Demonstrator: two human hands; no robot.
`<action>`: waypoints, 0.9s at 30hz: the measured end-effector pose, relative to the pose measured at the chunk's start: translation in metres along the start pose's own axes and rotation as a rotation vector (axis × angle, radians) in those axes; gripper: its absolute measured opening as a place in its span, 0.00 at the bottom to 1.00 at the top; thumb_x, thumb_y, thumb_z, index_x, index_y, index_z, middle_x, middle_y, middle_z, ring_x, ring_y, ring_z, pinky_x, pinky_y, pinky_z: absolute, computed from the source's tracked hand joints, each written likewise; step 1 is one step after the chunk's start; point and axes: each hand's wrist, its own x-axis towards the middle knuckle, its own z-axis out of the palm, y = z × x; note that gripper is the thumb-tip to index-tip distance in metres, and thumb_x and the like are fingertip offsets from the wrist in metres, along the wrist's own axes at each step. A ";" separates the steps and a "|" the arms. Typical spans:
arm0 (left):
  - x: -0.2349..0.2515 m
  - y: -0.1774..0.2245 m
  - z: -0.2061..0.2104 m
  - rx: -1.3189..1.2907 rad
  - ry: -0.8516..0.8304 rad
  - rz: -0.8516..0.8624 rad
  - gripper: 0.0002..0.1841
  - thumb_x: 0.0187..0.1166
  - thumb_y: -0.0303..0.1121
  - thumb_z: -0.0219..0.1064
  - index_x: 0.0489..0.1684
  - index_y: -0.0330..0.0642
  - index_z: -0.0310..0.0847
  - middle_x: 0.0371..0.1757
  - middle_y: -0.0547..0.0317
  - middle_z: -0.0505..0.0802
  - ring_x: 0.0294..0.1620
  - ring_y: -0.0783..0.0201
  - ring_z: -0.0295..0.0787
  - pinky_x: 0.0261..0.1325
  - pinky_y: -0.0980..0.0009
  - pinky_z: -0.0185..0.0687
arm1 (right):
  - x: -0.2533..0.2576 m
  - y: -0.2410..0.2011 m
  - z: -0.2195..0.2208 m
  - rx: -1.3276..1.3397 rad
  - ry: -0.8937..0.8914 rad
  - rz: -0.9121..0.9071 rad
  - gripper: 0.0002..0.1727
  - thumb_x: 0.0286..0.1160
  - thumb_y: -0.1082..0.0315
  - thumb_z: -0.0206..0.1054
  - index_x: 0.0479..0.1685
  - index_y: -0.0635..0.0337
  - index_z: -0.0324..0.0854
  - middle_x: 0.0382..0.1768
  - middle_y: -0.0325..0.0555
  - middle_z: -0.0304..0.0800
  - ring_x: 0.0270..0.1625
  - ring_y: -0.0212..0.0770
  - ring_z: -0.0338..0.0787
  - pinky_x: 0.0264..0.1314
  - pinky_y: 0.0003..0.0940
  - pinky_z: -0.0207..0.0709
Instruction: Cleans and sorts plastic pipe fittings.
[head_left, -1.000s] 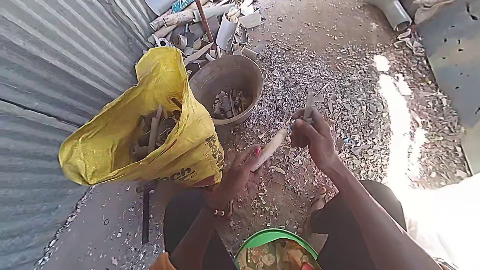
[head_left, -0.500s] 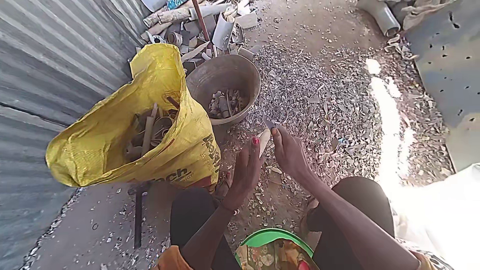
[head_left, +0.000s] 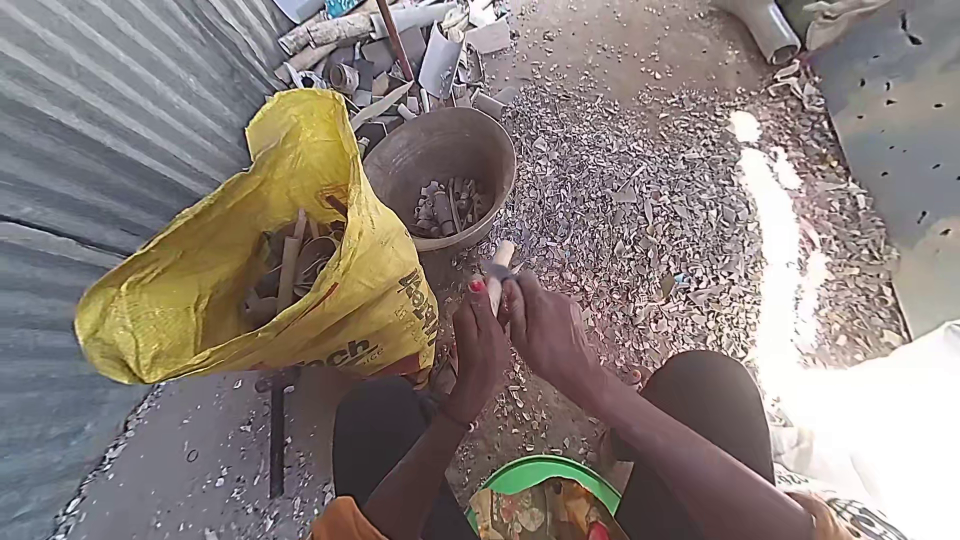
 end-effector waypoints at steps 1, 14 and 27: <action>0.003 0.000 -0.003 -0.023 0.017 -0.030 0.27 0.95 0.40 0.35 0.39 0.33 0.79 0.27 0.67 0.80 0.31 0.80 0.80 0.41 0.78 0.79 | -0.003 -0.002 0.005 -0.005 0.011 -0.038 0.23 0.91 0.56 0.45 0.40 0.60 0.82 0.20 0.47 0.83 0.26 0.51 0.90 0.26 0.48 0.77; 0.008 0.013 -0.003 -0.470 -0.077 -0.442 0.28 0.96 0.50 0.28 0.27 0.50 0.67 0.11 0.72 0.66 0.06 0.79 0.57 0.09 0.84 0.53 | 0.019 0.024 0.020 -0.002 0.165 -0.052 0.20 0.91 0.58 0.49 0.35 0.61 0.77 0.14 0.43 0.74 0.17 0.48 0.81 0.18 0.44 0.71; 0.013 0.015 -0.020 -0.622 -0.216 -0.539 0.33 0.94 0.55 0.26 0.25 0.47 0.70 0.10 0.71 0.73 0.06 0.79 0.66 0.10 0.86 0.63 | 0.011 0.021 0.017 0.013 0.038 -0.211 0.20 0.90 0.58 0.49 0.35 0.60 0.78 0.16 0.44 0.75 0.19 0.47 0.82 0.19 0.44 0.71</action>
